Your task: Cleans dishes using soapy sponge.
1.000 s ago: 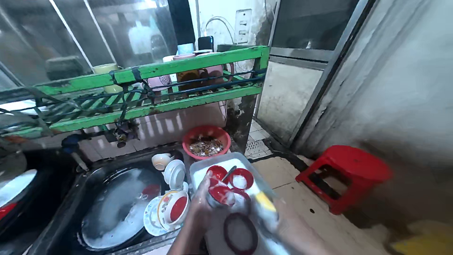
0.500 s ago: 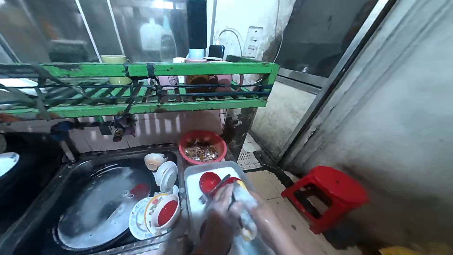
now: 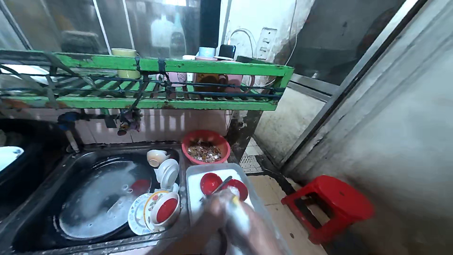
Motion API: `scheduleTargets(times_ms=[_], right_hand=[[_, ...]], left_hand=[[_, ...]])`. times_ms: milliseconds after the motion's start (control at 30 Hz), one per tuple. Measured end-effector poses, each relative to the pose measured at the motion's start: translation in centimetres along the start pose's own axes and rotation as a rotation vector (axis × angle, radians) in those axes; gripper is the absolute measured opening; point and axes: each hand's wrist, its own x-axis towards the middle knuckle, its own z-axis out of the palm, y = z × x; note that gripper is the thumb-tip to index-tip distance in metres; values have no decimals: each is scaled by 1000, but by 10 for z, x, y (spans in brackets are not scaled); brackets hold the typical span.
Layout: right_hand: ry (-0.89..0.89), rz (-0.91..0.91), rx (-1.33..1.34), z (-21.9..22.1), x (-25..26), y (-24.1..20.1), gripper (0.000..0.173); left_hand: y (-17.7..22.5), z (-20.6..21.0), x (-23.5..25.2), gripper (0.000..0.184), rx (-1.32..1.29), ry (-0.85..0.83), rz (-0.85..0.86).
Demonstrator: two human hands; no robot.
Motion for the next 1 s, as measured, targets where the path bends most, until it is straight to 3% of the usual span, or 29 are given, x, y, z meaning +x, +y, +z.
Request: scheduleTargets(times_ms=[67,133,200,233,267,333,400,500,567,600,633,700,733,800,900,933,1000], right_hand=[[-96,-337,-351,-3,-6,4,45],[-86,-408,-379,-9,-7,12,44],[-49,-86,-174,-18,-5,12,48],[-21,121,-63,-21,1,14,48],[4,297,40,-23,9,16,44],[53,435,176,-19,17,15,35],[26,347,62,-14,12,5,38],[-4,-166,-302,-2,-17,4,44],[-14,-422,-377,0,-23,11,46],[-3,-411,-318,0,-23,16,46],[18,-284,-189,-2,-21,20,47],[130,106,166,-6,-10,21,46],[182,205,241,-6,-5,18,41],[150,118,82,-4,-13,12,48],[-49,-410,-436,2,-30,10,41],[-95,-498,-504,4,-31,12,42],[-75,-380,-358,3,-25,16,42]], left_hand=[[-2,-16,12,34,99,-290,-54],[-2,-24,16,35,42,-326,-98],[-1,-17,19,41,-226,-105,-237],[0,-9,20,41,-269,10,-215],[1,2,17,40,-214,81,-129],[-2,34,8,36,-28,235,82],[-11,49,6,29,78,341,179],[7,11,12,33,-5,-200,-173],[14,-7,17,40,-283,-355,-350],[14,-7,17,46,-406,-335,-391],[11,-3,15,51,-501,-276,-376],[4,14,13,47,-550,-76,-212],[2,22,13,42,-530,12,-110],[5,24,9,39,-498,17,-132],[9,-2,9,43,-470,-350,-362],[8,-7,10,47,-439,-441,-394],[1,-2,7,55,-462,-333,-352]])
